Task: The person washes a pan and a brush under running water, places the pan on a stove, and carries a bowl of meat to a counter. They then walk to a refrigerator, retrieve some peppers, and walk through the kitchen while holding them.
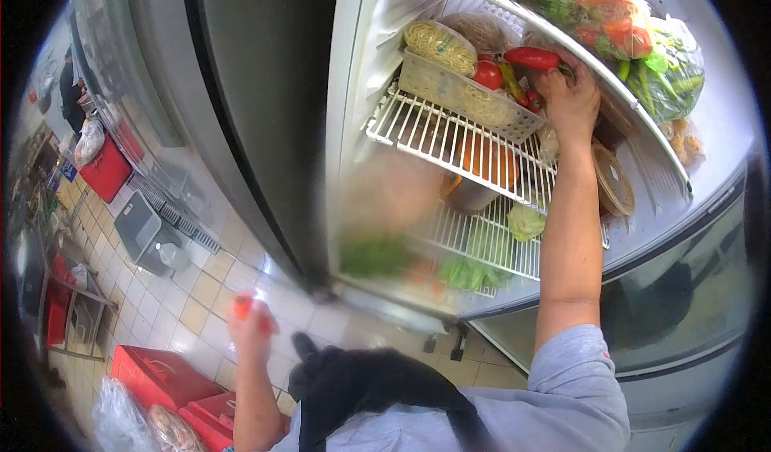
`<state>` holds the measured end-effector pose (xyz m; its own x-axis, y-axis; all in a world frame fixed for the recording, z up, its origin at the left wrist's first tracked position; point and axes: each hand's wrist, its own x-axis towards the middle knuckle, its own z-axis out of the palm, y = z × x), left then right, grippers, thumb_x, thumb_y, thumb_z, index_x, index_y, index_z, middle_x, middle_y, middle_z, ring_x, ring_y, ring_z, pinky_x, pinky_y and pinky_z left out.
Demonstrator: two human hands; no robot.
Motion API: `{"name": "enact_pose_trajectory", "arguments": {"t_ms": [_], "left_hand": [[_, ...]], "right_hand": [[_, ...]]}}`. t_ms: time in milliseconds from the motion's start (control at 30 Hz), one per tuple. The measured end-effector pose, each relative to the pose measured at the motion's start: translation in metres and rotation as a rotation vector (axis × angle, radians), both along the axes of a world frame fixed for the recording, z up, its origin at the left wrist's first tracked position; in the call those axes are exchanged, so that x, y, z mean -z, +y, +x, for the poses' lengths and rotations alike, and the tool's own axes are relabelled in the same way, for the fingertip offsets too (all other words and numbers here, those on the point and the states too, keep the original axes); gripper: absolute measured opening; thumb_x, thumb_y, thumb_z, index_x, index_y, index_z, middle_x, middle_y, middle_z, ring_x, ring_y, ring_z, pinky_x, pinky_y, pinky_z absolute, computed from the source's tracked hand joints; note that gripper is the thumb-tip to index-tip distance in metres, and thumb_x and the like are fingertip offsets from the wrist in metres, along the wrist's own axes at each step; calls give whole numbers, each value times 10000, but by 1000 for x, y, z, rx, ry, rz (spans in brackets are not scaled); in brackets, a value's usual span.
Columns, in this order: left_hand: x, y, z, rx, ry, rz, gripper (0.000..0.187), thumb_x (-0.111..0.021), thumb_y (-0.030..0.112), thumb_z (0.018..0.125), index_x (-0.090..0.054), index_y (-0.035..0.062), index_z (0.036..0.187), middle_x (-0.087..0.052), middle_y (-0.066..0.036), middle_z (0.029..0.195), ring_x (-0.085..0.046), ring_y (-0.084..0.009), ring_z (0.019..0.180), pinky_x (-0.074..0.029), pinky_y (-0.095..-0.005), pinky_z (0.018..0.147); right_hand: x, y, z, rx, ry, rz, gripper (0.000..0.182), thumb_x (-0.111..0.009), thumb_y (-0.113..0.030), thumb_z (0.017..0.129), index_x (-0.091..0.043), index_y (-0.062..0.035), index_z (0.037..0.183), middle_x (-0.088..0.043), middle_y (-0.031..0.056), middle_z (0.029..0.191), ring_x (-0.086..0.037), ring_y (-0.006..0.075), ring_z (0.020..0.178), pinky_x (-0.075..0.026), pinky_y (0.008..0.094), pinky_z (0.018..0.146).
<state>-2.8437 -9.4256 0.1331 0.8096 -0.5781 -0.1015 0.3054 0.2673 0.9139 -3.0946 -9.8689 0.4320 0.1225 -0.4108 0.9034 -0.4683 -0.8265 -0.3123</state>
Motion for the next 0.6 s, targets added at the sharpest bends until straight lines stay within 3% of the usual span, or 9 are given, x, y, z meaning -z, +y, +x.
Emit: {"name": "enact_pose_trajectory", "arguments": {"t_ms": [33, 67, 133, 233, 300, 400, 467, 533, 600], "left_hand": [[0, -6, -2, 18, -1, -63, 216, -536, 166, 923, -478, 30, 1079, -523, -62, 686, -490, -150, 429, -432, -264, 392], [-4, -14, -7, 26, 0, -63, 216, -536, 166, 923, -478, 30, 1079, -523, -62, 686, -490, -150, 429, -432, -264, 392], [-12, -31, -16, 43, 152, -170, 281, -490, 255, 961, -474, 43, 1146, -594, -105, 771, -578, -196, 501, -498, -304, 463], [-36, -60, -31, 270, 269, -290, 428, -418, 371, 980, -437, 70, 1283, -630, -193, 1086, -674, -304, 852, -560, -371, 680], [-50, -83, -43, 437, 374, -446, 559, -375, 444, 977, -337, 74, 1395, -441, -232, 1364, -529, -362, 1167, -481, -438, 908], [-94, -119, -70, 587, 574, -683, 611, -345, 477, 975, -304, 44, 1404, -336, -234, 1438, -387, -392, 1296, -360, -500, 1046], [-112, -136, -84, 604, 603, -696, 614, -365, 496, 963, -334, 54, 1387, -367, -228, 1419, -389, -371, 1299, -319, -511, 1074], [-115, -146, -92, 667, 675, -753, 586, -381, 487, 961, -364, 68, 1371, -406, -206, 1397, -401, -354, 1293, -302, -523, 1082], [-110, -154, -98, 639, 663, -751, 565, -386, 471, 964, -373, 76, 1367, -430, -192, 1379, -410, -347, 1287, -313, -522, 1077]], "right_hand": [[-1, 18, 1, -160, -175, 193, 345, -606, -53, 819, -565, 46, 1147, -649, 118, 975, -627, 181, 871, -532, 312, 779], [1, 27, 0, -153, -175, 193, 345, -606, -53, 819, -565, 46, 1147, -649, 118, 975, -627, 181, 871, -532, 312, 779], [6, 42, -6, -539, -561, 371, 339, -567, 0, 851, -513, 99, 1170, -613, 129, 1005, -623, 191, 885, -548, 322, 805], [24, 90, -12, -583, -577, 334, 323, -539, 34, 867, -485, 109, 1176, -593, 152, 1036, -621, 217, 921, -550, 347, 840], [49, 123, -5, -672, -568, 255, 322, -547, 39, 868, -484, 93, 1180, -596, 164, 1055, -618, 207, 953, -544, 337, 856], [94, 172, 13, -648, -478, 271, 324, -550, 33, 876, -502, 65, 1195, -604, 166, 1103, -610, 170, 978, -524, 312, 865], [124, 206, 23, -653, -353, 357, 321, -584, 51, 837, -564, 38, 1157, -616, 167, 1131, -617, 207, 1006, -506, 322, 887], [154, 209, 25, -528, 62, 75, 338, -654, 48, 769, -631, -6, 1102, -628, 160, 1149, -619, 273, 1035, -493, 340, 905], [169, 221, 27, -565, 250, 57, 334, -721, 11, 716, -670, -25, 1044, -627, 157, 1164, -599, 337, 1071, -471, 359, 930]]}}
